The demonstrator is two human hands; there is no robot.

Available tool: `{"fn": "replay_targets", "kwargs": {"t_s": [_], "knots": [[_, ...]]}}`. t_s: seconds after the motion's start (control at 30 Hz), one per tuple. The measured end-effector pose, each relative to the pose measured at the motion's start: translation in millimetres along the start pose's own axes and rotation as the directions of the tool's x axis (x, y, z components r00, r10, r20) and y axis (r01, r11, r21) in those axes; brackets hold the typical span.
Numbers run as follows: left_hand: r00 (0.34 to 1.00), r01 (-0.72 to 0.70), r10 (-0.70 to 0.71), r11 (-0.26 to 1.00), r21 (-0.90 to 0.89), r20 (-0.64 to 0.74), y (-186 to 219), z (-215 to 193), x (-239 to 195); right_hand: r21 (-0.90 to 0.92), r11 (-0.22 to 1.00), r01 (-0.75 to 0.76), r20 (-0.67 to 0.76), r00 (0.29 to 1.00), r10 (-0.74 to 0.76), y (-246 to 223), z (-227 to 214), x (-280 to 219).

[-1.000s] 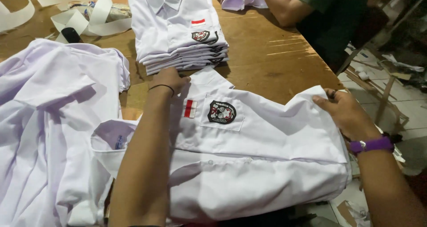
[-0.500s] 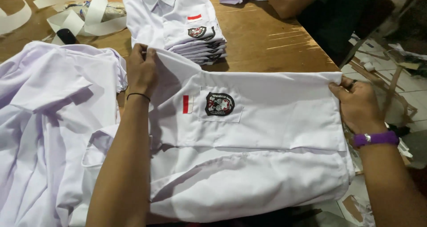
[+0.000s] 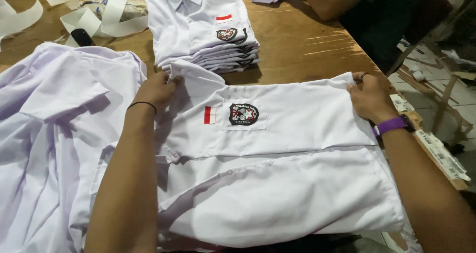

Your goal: The person folds a white short-sleeved shirt with a logo on the left chest. They smooth the collar, fold the sleeves inward, fold the shirt in half vertically, and then fold it again horizontally before placing it on a stack of similar shirts.

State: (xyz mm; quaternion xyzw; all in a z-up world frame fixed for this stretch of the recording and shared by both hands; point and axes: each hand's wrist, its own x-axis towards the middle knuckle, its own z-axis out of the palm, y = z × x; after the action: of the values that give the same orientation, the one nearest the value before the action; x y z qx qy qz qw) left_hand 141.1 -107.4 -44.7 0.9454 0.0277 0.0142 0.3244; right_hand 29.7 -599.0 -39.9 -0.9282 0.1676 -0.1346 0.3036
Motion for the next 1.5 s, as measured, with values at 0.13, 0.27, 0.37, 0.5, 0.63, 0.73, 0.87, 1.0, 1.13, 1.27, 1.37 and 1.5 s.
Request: {"fn": "replay_targets", "kwargs": {"t_s": [0.13,0.27,0.37,0.5,0.63,0.73,0.87,1.0,1.13,1.27,1.37,1.5], "knots": [[0.975,-0.207,0.195,0.972,-0.113,-0.105,-25.3,1.8,1.2,-0.120,0.966,0.231,-0.074,0.968,-0.240,21.7,16.0,4.9],[0.710,-0.530,0.514,0.840,0.115,-0.481,-25.9,9.3,-11.2,-0.292,0.734,0.614,-0.276,0.680,-0.679,28.8,12.6,9.9],[0.607,-0.548,0.512,0.824,0.147,-0.607,-20.6,10.0,-30.1,-0.248,0.738,0.628,-0.382,0.636,-0.670,28.3,14.4,10.8],[0.792,-0.276,0.387,0.917,0.289,-0.473,-44.6,28.5,-7.9,-0.288,0.778,0.558,-0.248,0.741,-0.624,41.8,33.5,23.7],[0.859,-0.167,0.318,0.914,0.369,-0.401,-45.9,29.9,-5.5,-0.258,0.820,0.511,-0.201,0.802,-0.563,59.5,45.8,39.2],[0.897,-0.125,0.260,0.925,0.358,-0.358,-49.6,31.3,1.3,-0.291,0.812,0.506,-0.188,0.802,-0.567,62.0,45.5,36.7],[0.894,-0.113,0.258,0.921,0.373,-0.366,-47.1,31.9,-2.7,-0.320,0.827,0.463,-0.182,0.826,-0.533,68.7,44.6,43.3],[0.870,-0.093,0.278,0.904,0.417,-0.407,-51.6,35.2,-1.9,-0.296,0.856,0.425,-0.193,0.851,-0.489,69.3,42.2,43.2],[0.868,-0.116,0.287,0.910,0.397,-0.405,-42.7,27.9,-13.0,-0.284,0.865,0.413,-0.223,0.849,-0.478,69.9,43.3,43.3],[0.876,-0.101,0.270,0.913,0.396,-0.401,-47.6,29.7,-8.5,-0.305,0.870,0.387,-0.233,0.856,-0.462,72.6,46.5,49.1],[0.883,-0.113,0.282,0.904,0.413,-0.376,-55.7,31.7,-1.8,-0.360,0.850,0.385,-0.244,0.841,-0.484,76.8,51.1,53.1],[0.893,-0.135,0.274,0.920,0.368,-0.358,-61.3,32.8,1.9,-0.370,0.863,0.343,-0.214,0.873,-0.439,61.2,45.2,39.6]]}}
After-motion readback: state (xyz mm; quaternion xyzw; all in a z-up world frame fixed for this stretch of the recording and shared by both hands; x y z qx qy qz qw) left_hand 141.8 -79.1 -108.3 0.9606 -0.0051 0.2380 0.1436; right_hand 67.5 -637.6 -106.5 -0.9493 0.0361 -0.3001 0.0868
